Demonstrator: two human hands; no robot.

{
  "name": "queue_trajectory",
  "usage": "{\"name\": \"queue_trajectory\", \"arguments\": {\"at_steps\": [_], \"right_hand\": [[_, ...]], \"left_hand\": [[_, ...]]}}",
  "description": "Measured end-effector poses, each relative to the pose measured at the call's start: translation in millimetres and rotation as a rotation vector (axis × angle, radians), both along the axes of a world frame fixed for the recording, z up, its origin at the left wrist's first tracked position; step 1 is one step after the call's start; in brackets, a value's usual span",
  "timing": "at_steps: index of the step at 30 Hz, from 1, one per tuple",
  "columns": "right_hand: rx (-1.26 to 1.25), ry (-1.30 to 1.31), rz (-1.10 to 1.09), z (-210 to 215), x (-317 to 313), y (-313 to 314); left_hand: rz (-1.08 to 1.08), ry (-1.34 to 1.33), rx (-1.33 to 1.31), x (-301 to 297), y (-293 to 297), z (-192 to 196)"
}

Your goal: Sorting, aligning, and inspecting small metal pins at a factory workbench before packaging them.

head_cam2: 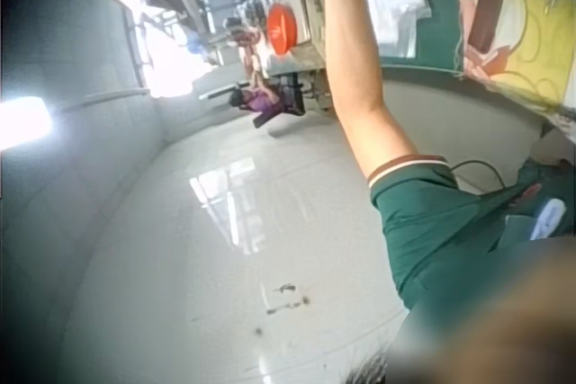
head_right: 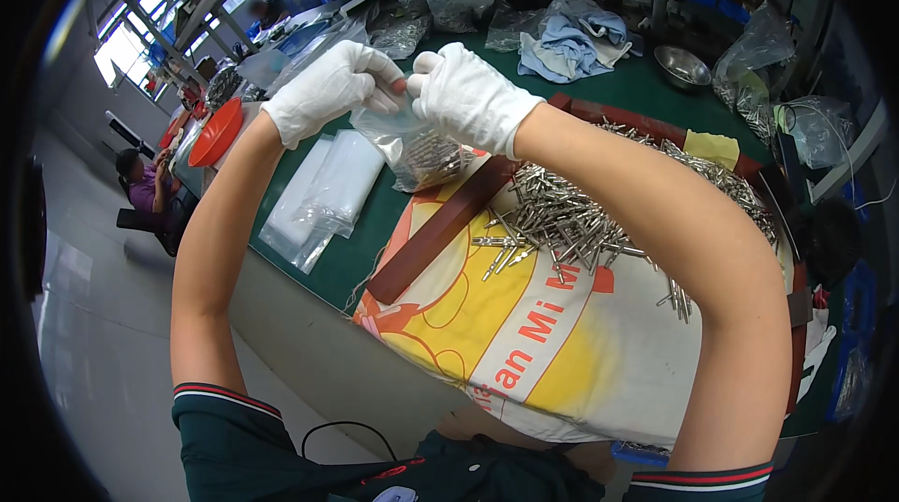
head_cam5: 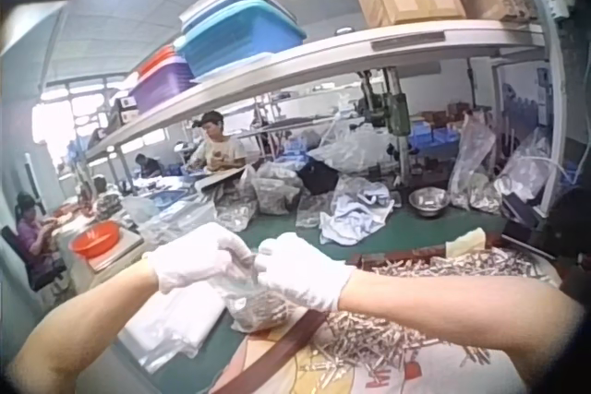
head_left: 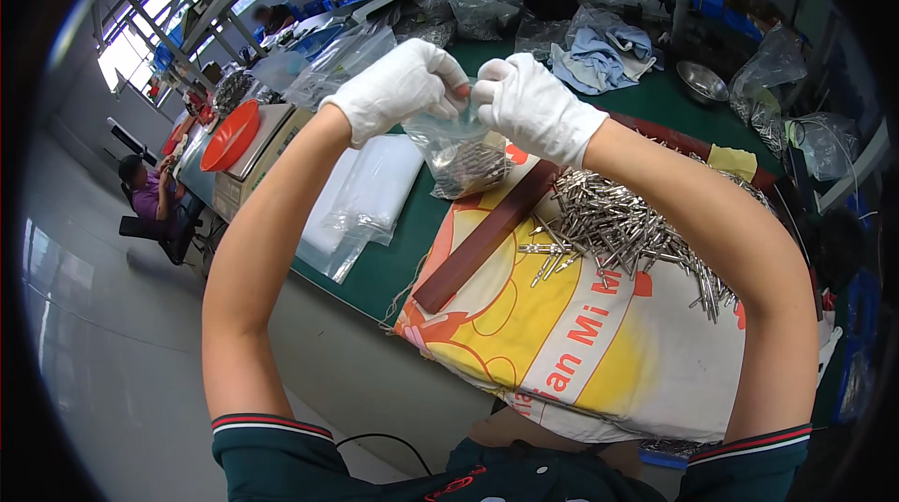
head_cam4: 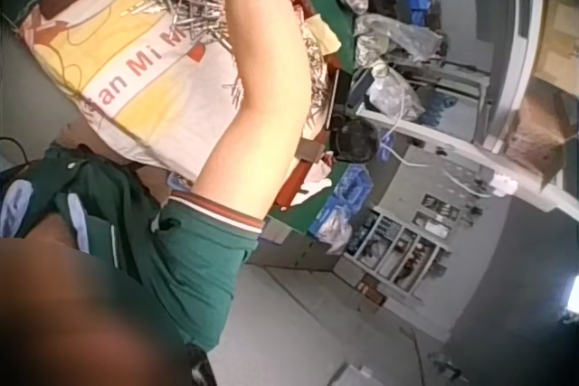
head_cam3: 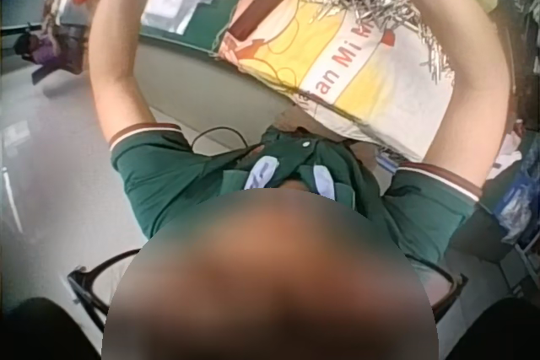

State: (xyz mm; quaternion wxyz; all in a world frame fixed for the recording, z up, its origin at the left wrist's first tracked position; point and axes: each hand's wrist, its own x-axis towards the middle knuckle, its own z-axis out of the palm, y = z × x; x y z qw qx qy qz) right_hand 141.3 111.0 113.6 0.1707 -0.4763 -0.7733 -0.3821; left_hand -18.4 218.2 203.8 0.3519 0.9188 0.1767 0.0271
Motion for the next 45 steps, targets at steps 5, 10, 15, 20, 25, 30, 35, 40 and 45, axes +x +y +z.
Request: {"name": "queue_trajectory", "arguments": {"at_steps": [5, 10, 15, 20, 25, 30, 35, 40, 45], "right_hand": [[-0.111, -0.052, -0.026, 2.9, -2.6, 4.1], [-0.108, 0.009, -0.077, 1.1, -1.1, 4.0], [-0.001, 0.057, -0.061, 0.9, 0.0, 5.8], [-0.104, -0.029, -0.074, 7.1, -6.1, 9.4], [-0.118, -0.014, -0.077, 4.4, -8.1, 9.3], [-0.132, -0.030, -0.096, 10.7, -14.1, 10.6], [-0.169, 0.056, -0.084, 15.4, -9.2, 6.4], [-0.155, 0.043, -0.126, 14.5, -6.6, 8.1], [-0.161, 0.077, -0.082, 17.0, -9.0, 14.6]], "left_hand": [[-0.141, 0.332, 0.280, 22.2, 15.8, -20.5], [-0.460, 0.560, 0.249, 53.8, 30.2, -42.5], [-0.554, 0.480, 0.205, 78.3, 30.4, -60.6], [-0.613, 0.415, 0.161, 60.7, 49.8, -71.2], [-0.672, 0.322, 0.117, 56.5, 43.6, -89.0], [-0.725, 0.235, 0.090, 46.4, 66.9, -85.4], [-0.402, 0.306, -0.007, 56.7, 60.4, -69.9], [-0.184, 0.429, -0.070, 60.3, 57.8, -68.5], [-0.242, 0.428, 0.121, 54.4, 57.9, -42.3]]}}
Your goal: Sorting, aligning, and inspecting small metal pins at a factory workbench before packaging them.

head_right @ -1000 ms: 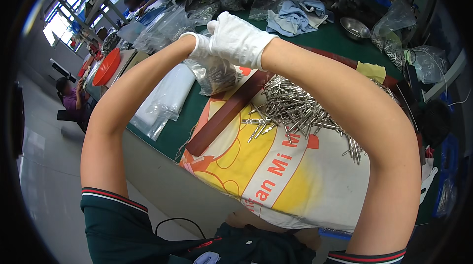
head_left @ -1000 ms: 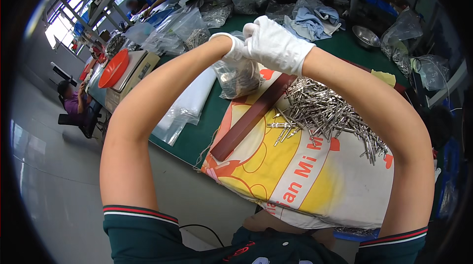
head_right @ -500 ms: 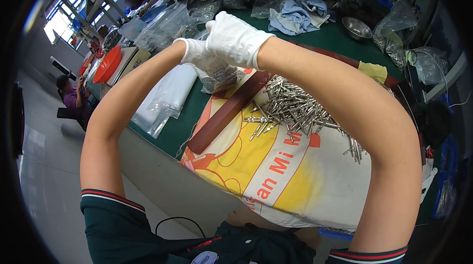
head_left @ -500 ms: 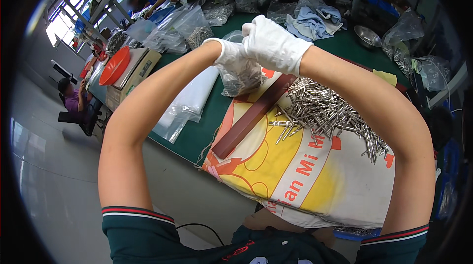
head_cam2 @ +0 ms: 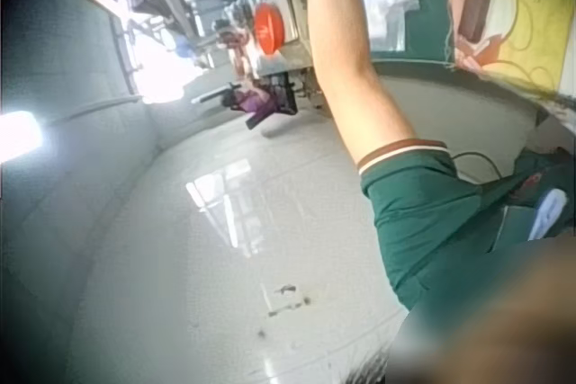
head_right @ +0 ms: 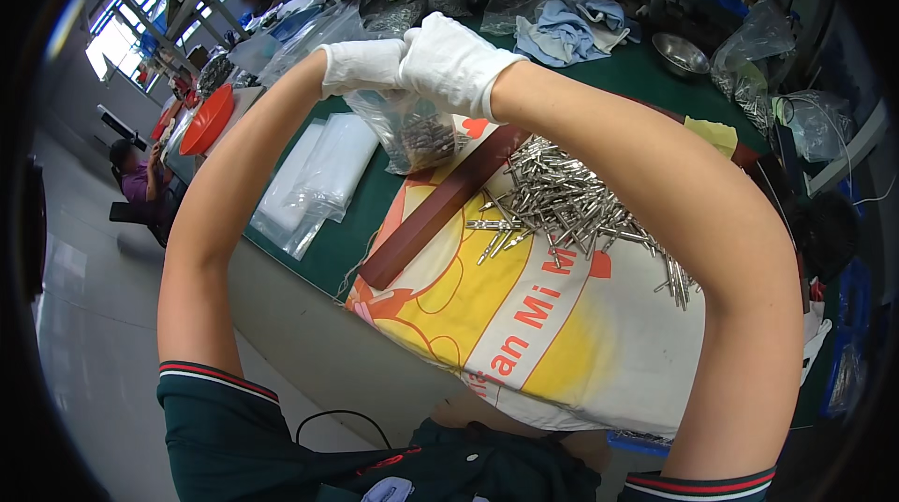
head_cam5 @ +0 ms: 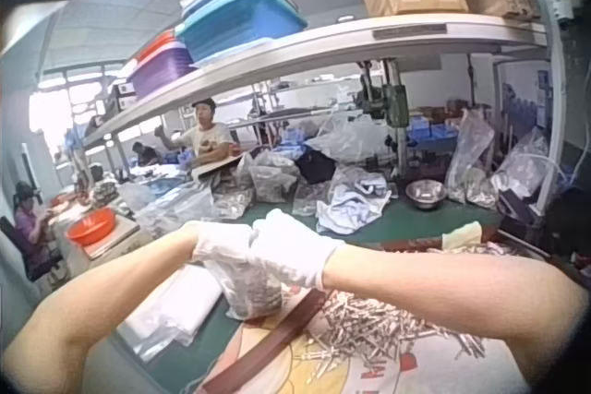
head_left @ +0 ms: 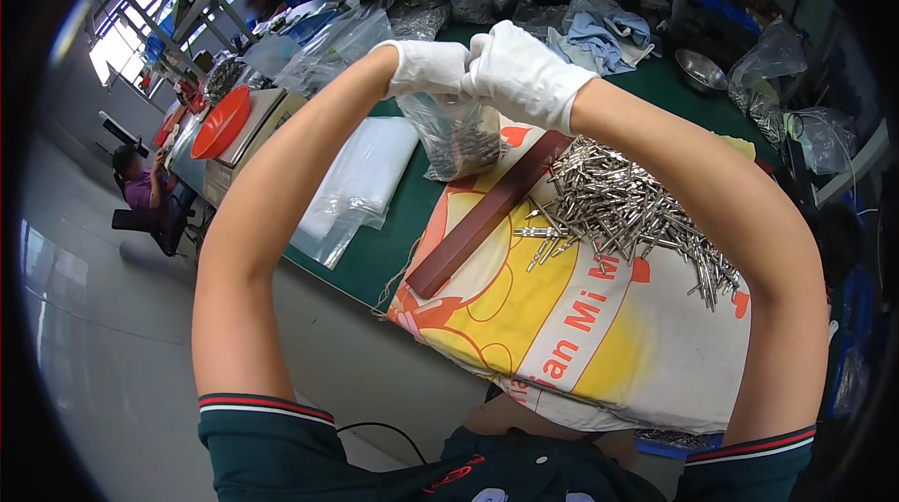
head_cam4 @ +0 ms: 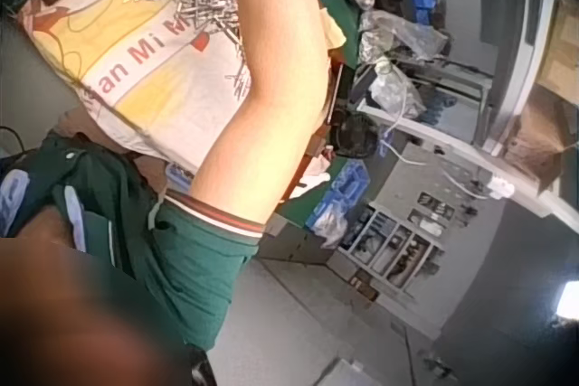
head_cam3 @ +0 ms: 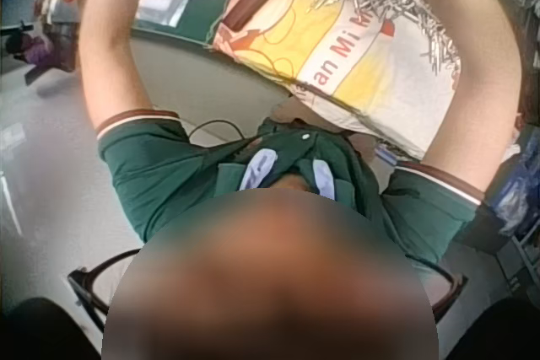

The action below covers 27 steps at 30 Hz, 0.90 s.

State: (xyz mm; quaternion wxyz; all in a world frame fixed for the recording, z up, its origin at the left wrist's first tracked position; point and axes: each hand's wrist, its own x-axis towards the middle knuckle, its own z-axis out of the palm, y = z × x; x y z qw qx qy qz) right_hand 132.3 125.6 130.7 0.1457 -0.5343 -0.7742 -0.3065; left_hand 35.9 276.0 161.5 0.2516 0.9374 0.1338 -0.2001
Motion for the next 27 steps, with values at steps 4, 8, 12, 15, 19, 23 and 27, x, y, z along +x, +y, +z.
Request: {"name": "queue_trajectory", "arguments": {"at_steps": [4, 8, 12, 15, 19, 23, 27], "right_hand": [[-0.067, 0.033, -0.039, 6.1, -0.2, -11.1], [-0.099, 0.065, -0.056, 5.0, 1.5, -8.0], [-0.242, 0.168, -0.162, -3.7, 15.4, -10.1], [-0.231, 0.187, -0.112, -5.9, 12.7, -8.2], [-0.226, 0.119, -0.124, 7.2, 22.1, -6.3], [-0.134, 0.136, -0.024, 10.8, 22.9, -5.1], [-0.171, 0.156, -0.068, 1.0, 10.9, 0.4]], "left_hand": [[-0.061, -0.242, 0.259, -36.9, -37.0, 51.6], [-0.144, -0.272, 0.787, -80.8, -50.7, 61.6], [-0.072, -0.143, 0.504, -91.6, -43.2, 32.8], [0.038, -0.260, 0.425, -95.5, -23.1, 8.3], [-0.005, -0.440, 0.503, -98.2, -8.4, 11.1], [0.140, -0.542, 0.395, -112.2, -5.2, 4.8], [0.093, -0.435, 0.419, -116.0, 0.2, -5.3]]}}
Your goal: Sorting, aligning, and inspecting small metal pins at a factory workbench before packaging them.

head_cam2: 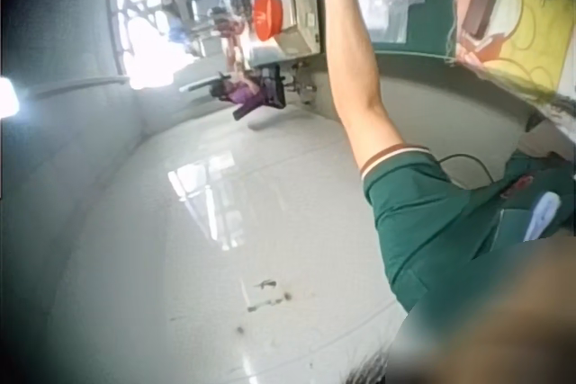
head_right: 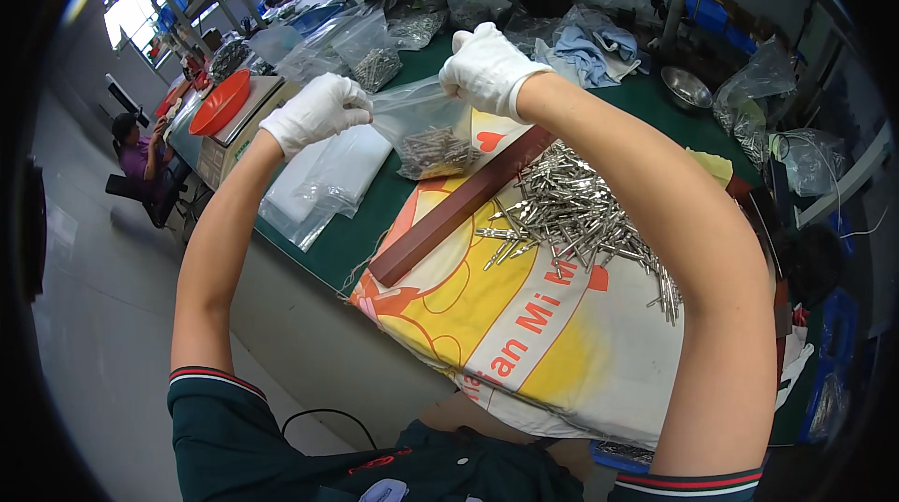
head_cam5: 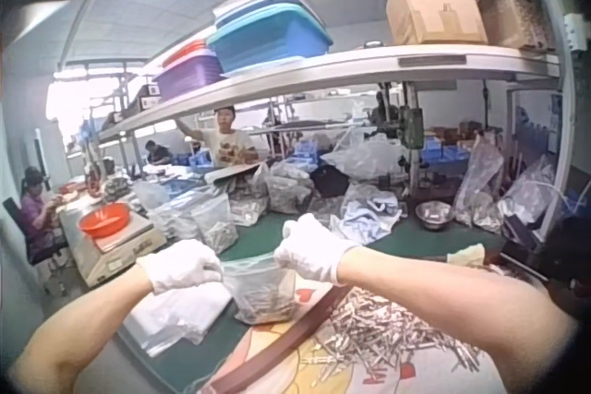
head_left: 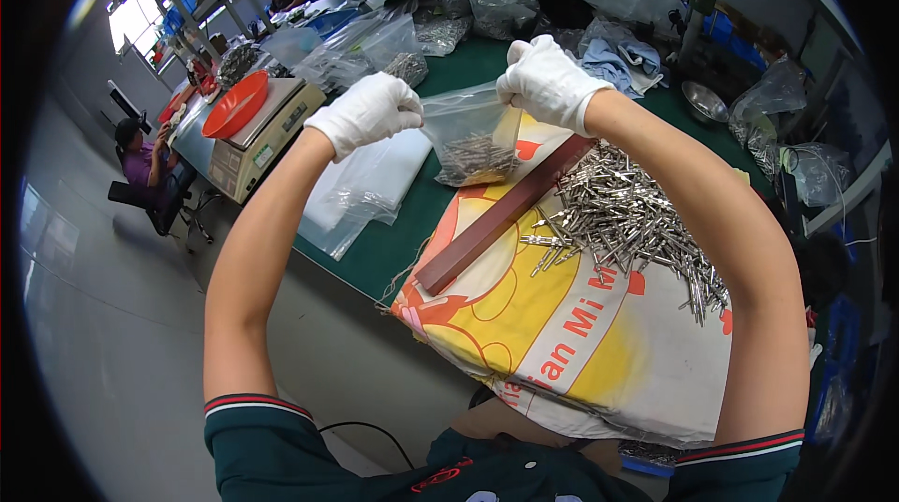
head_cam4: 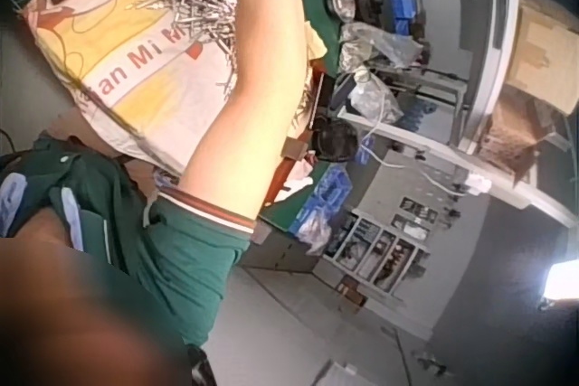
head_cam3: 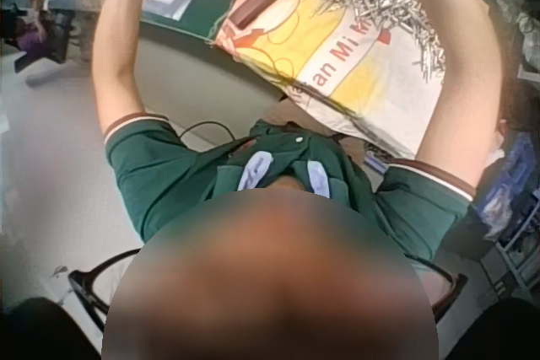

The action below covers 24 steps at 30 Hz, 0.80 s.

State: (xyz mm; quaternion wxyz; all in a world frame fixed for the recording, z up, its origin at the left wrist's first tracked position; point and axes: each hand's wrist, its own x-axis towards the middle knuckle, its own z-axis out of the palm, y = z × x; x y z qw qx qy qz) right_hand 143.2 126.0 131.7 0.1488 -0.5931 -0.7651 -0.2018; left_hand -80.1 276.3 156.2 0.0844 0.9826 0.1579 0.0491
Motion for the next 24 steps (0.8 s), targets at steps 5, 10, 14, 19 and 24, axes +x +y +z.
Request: {"name": "queue_trajectory", "arguments": {"at_steps": [5, 10, 14, 19, 24], "right_hand": [[0.020, -0.011, -0.013, 4.4, 0.3, -10.6], [0.039, 0.225, -0.082, -0.4, -4.9, -20.7], [0.263, 0.560, -0.097, 14.8, 12.3, -62.5], [0.399, 1.019, -0.208, 5.6, -2.5, -182.1], [0.522, 1.161, -0.526, -72.9, -0.3, -302.3]], "left_hand": [[0.040, -0.108, 0.000, -4.6, -17.7, 0.8], [0.093, -0.305, -0.048, -16.6, -29.8, 3.4], [0.085, -0.588, -0.075, -25.7, -57.2, 4.1], [-0.124, -0.638, -0.031, -73.1, -136.2, -11.2], [-0.258, -0.505, -0.126, -68.8, -190.1, -55.3]]}}
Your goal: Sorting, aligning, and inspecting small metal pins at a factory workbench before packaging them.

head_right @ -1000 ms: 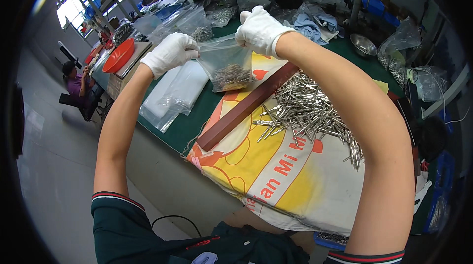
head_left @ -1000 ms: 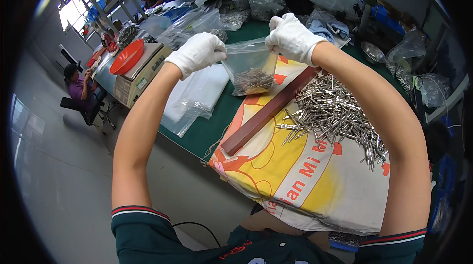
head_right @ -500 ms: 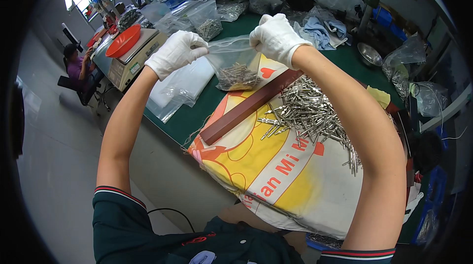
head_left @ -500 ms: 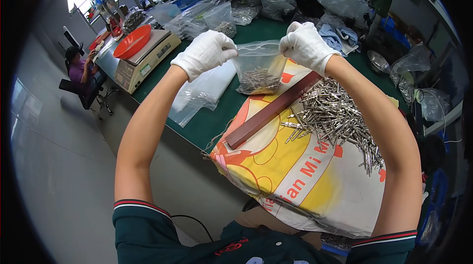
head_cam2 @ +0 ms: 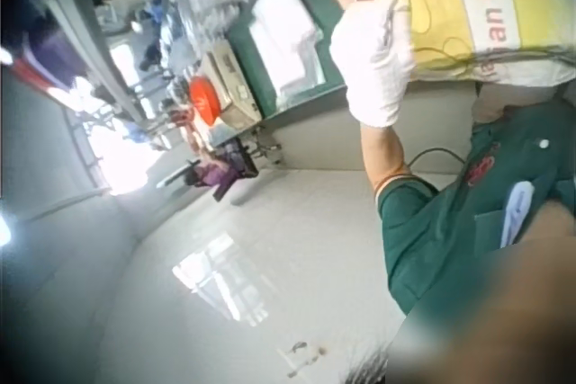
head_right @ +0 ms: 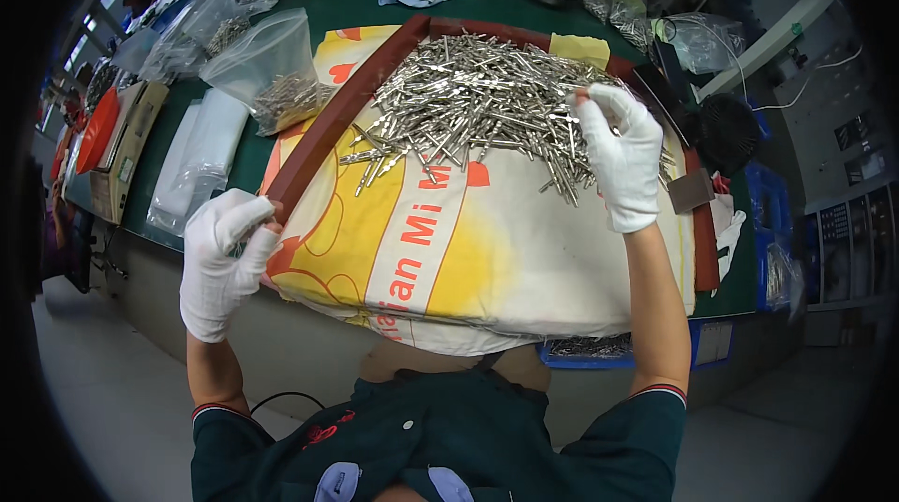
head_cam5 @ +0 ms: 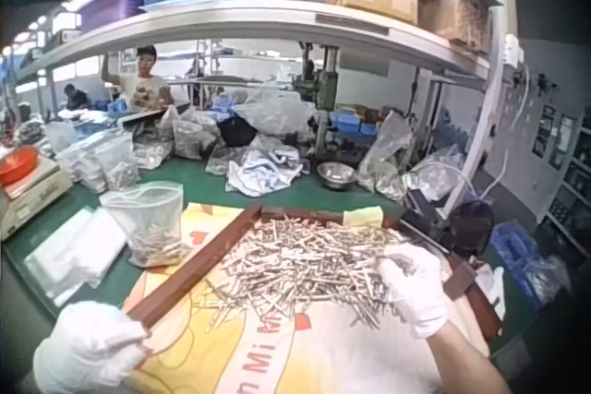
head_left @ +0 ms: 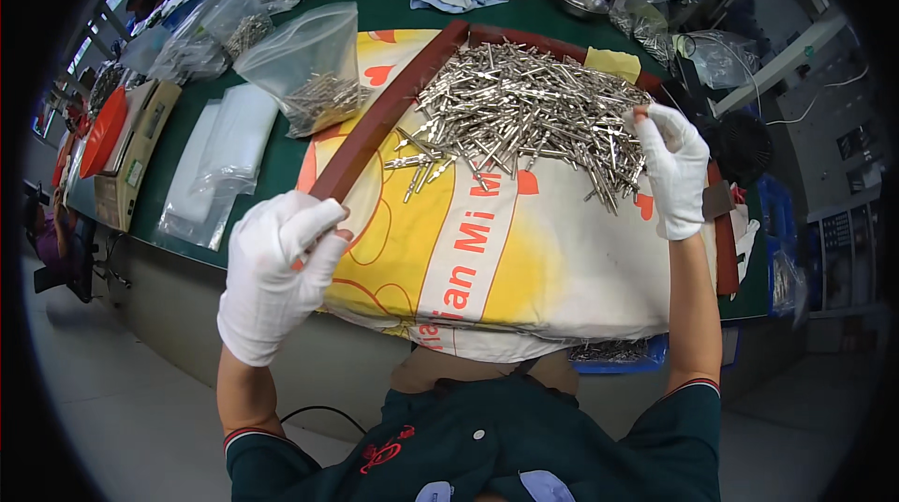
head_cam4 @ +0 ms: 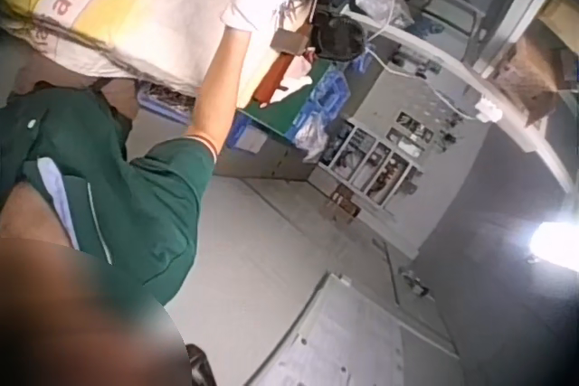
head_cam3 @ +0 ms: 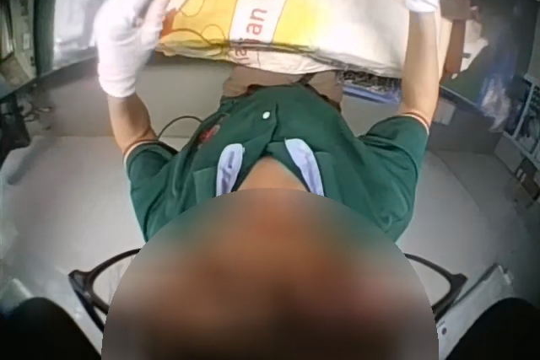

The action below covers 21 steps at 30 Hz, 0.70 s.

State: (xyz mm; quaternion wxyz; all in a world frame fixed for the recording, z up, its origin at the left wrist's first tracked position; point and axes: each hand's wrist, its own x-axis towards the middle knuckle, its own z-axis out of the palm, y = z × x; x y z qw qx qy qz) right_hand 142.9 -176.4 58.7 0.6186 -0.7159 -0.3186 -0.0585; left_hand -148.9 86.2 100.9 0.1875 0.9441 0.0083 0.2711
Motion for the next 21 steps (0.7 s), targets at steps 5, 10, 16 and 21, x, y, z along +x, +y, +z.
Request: {"name": "queue_trajectory", "arguments": {"at_steps": [5, 10, 16, 21], "right_hand": [[-0.320, 0.121, -0.156, -28.3, -22.1, -52.7], [-0.830, -0.450, -0.336, -40.9, -25.7, -51.4], [-1.074, -0.519, -0.403, -44.9, -8.8, -43.7], [-1.129, -0.553, -0.506, -52.3, -12.9, -39.7]], "left_hand": [[-0.073, 0.119, 0.112, 41.7, -24.8, -31.4], [-0.132, 0.317, 0.137, 81.3, -48.0, -53.9], [-0.247, 0.355, 0.126, 127.8, -82.2, -66.7], [-0.261, 0.451, 0.043, 162.4, -110.6, -81.9]]}}
